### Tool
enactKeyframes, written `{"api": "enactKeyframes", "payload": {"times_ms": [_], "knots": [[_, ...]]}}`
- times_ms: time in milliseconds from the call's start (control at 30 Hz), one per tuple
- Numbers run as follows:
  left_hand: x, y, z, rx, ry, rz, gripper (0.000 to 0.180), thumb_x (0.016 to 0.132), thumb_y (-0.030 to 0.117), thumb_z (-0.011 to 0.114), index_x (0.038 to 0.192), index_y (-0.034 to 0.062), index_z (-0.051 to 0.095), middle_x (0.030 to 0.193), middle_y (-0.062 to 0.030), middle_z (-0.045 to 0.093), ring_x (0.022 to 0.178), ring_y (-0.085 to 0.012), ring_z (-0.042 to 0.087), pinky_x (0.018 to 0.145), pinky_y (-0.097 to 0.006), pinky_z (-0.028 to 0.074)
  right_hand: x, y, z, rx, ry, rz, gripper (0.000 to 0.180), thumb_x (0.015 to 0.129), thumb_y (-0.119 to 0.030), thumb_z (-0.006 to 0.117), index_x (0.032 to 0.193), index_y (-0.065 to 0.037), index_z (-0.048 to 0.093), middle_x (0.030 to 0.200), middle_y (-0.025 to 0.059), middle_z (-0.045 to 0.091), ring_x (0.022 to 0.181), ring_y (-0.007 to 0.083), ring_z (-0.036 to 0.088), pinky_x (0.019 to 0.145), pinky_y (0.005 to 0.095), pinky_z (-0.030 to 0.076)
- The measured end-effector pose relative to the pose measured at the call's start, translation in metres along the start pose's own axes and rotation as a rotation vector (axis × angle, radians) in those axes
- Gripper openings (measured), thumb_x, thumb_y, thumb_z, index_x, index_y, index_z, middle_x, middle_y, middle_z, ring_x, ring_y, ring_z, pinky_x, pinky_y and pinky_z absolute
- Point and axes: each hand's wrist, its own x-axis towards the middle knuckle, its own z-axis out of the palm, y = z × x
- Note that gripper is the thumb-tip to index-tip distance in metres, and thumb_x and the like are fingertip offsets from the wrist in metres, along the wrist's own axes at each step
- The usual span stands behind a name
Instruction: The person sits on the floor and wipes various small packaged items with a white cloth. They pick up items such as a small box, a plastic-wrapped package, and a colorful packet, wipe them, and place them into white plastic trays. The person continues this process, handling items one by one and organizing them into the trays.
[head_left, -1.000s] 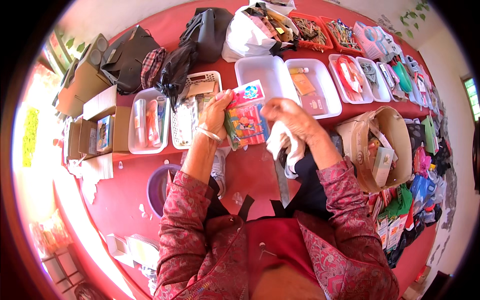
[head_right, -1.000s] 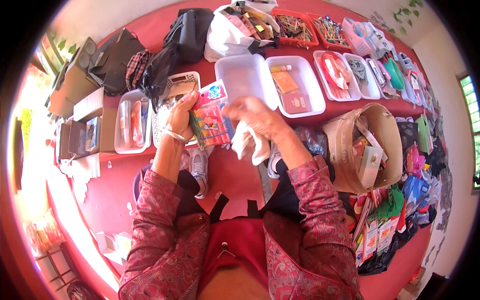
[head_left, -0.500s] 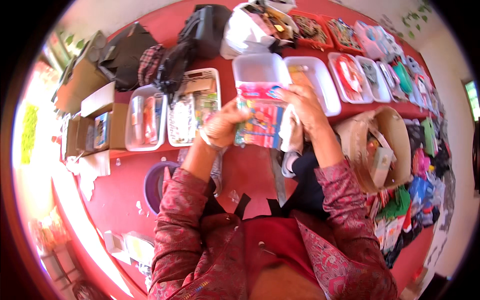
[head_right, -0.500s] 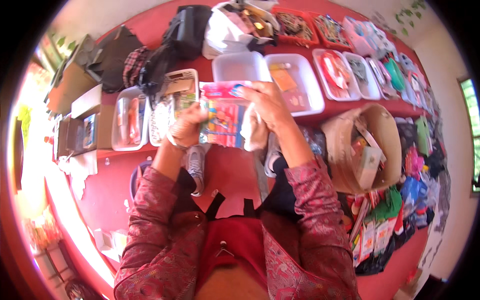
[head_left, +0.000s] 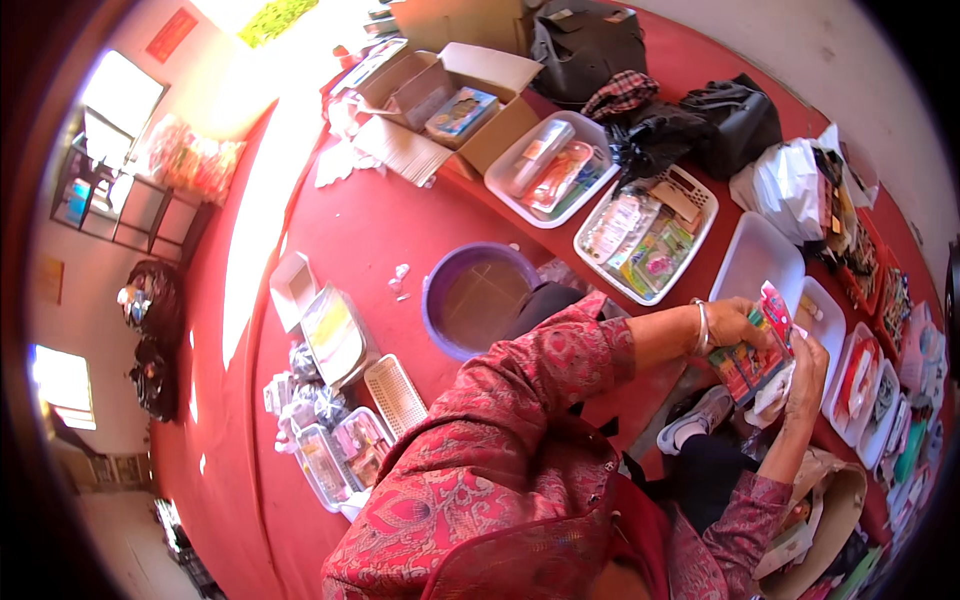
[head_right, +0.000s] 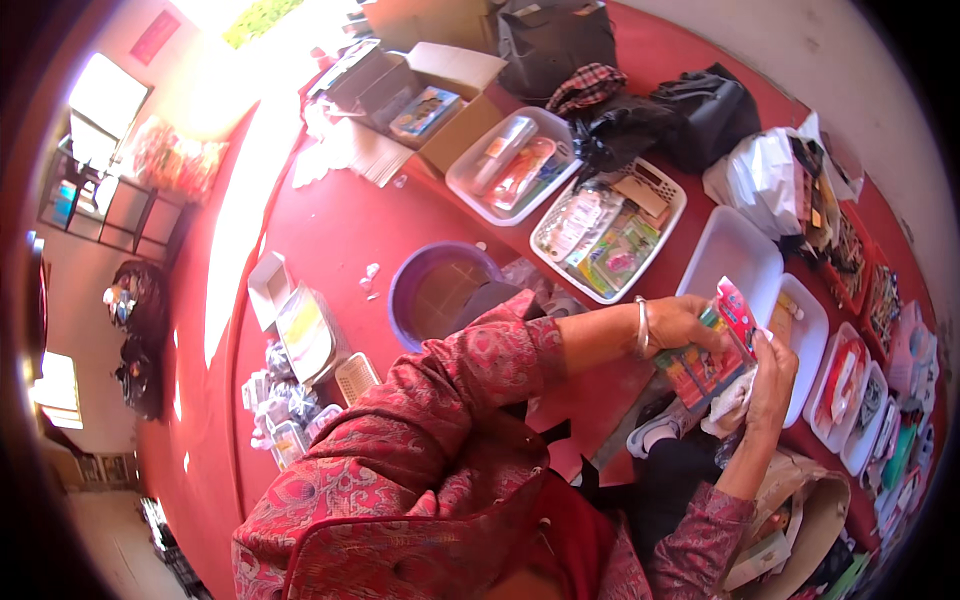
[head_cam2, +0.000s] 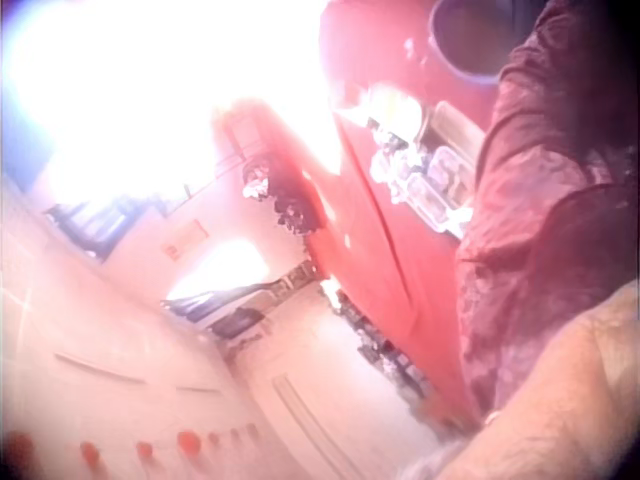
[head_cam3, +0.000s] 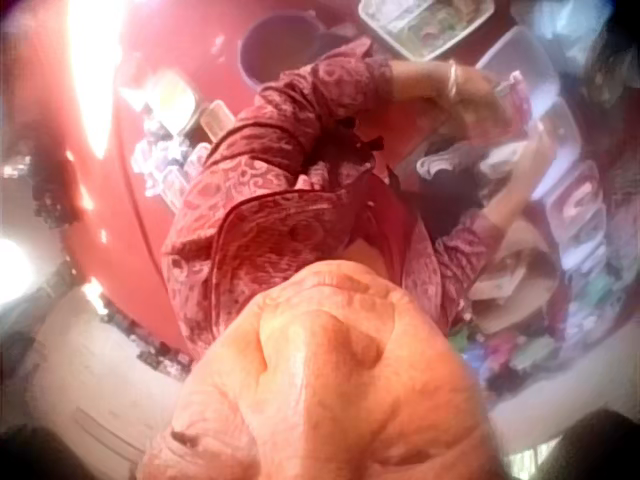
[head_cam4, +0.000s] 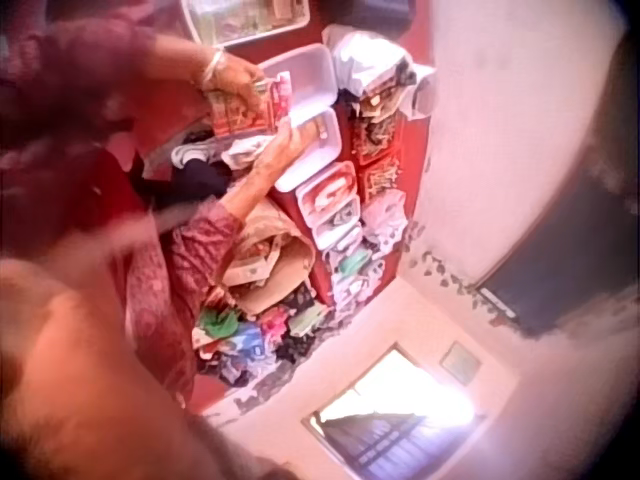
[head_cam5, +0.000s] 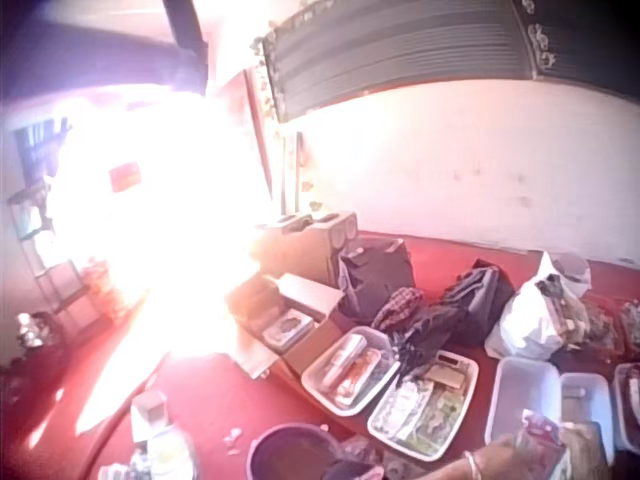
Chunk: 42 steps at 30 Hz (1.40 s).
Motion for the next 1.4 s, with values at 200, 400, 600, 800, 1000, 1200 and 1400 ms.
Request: {"api": "enactKeyframes", "payload": {"times_ms": [200,400,600,800,1000,1200,1400], "knots": [[0.014,0.004,-0.007,0.127,0.222,-0.028,0.019,0.077,0.018,0.061,0.087,0.0021,0.062,0.076,-0.0082,0.063,0.063,-0.0174,0.061,0.06,-0.032,0.052,0.008,0.001,0.006,0.172,-0.056,0.012,0.025,0.086,-0.018,0.051,0.09,0.004,0.061,0.078,0.0017,0.058,0.069,0.0077,0.052,0.066,0.0209,0.041],[0.013,0.007,-0.006,0.275,0.333,-0.011,0.027,0.073,0.025,0.06,0.084,0.0013,0.066,0.083,-0.0088,0.064,0.075,-0.0209,0.062,0.068,-0.034,0.049,0.025,0.02,-0.007,0.121,-0.035,-0.032,0.026,0.085,-0.018,0.05,0.091,0.006,0.06,0.084,0.0047,0.058,0.076,0.0118,0.052,0.073,0.0246,0.041],[0.075,-0.037,-0.061,1.343,0.388,0.292,0.022,0.073,0.016,0.054,0.086,0.0026,0.066,0.089,-0.0173,0.062,0.081,-0.0303,0.061,0.071,-0.038,0.049,0.01,-0.008,-0.02,-0.137,0.52,-0.281,0.026,0.089,-0.023,0.049,0.092,0.002,0.057,0.079,0.0069,0.055,0.082,0.0131,0.053,0.071,0.0289,0.046],[0.045,-0.014,-0.023,1.271,0.382,0.233,0.026,0.081,0.016,0.047,0.098,0.0066,0.063,0.092,-0.0161,0.062,0.09,-0.0267,0.061,0.078,-0.038,0.047,-0.015,-0.028,0.066,-0.657,0.163,-0.791,0.017,0.084,-0.009,0.047,0.096,0.0,0.053,0.086,0.0153,0.056,0.081,0.03,0.055,0.076,0.0375,0.043],[0.032,-0.012,-0.043,1.53,0.252,0.539,0.027,0.083,0.022,0.045,0.093,0.0044,0.062,0.088,-0.0184,0.061,0.085,-0.031,0.06,0.076,-0.038,0.046,0.027,-0.002,0.028,-0.745,0.347,-0.617,0.014,0.083,-0.008,0.048,0.093,-0.001,0.054,0.09,0.0151,0.058,0.084,0.0313,0.056,0.074,0.0388,0.042],[0.041,-0.013,-0.042,1.4,0.512,0.313,0.022,0.079,0.021,0.05,0.088,0.006,0.064,0.085,-0.0178,0.062,0.084,-0.0313,0.061,0.076,-0.039,0.047,0.008,-0.023,0.024,-0.501,0.561,-0.607,0.017,0.086,-0.014,0.049,0.097,-0.002,0.055,0.092,0.0139,0.06,0.08,0.0313,0.058,0.071,0.0368,0.045],[0.006,0.006,-0.006,0.075,0.513,-0.095,0.022,0.084,0.02,0.049,0.08,0.0051,0.063,0.07,-0.0108,0.06,0.07,-0.0223,0.06,0.059,-0.038,0.05,-0.018,-0.022,0.085,-0.517,0.2,-0.631,0.016,0.085,-0.016,0.052,0.081,-0.001,0.048,0.078,0.014,0.049,0.074,0.0324,0.051,0.067,0.0391,0.041]]}}
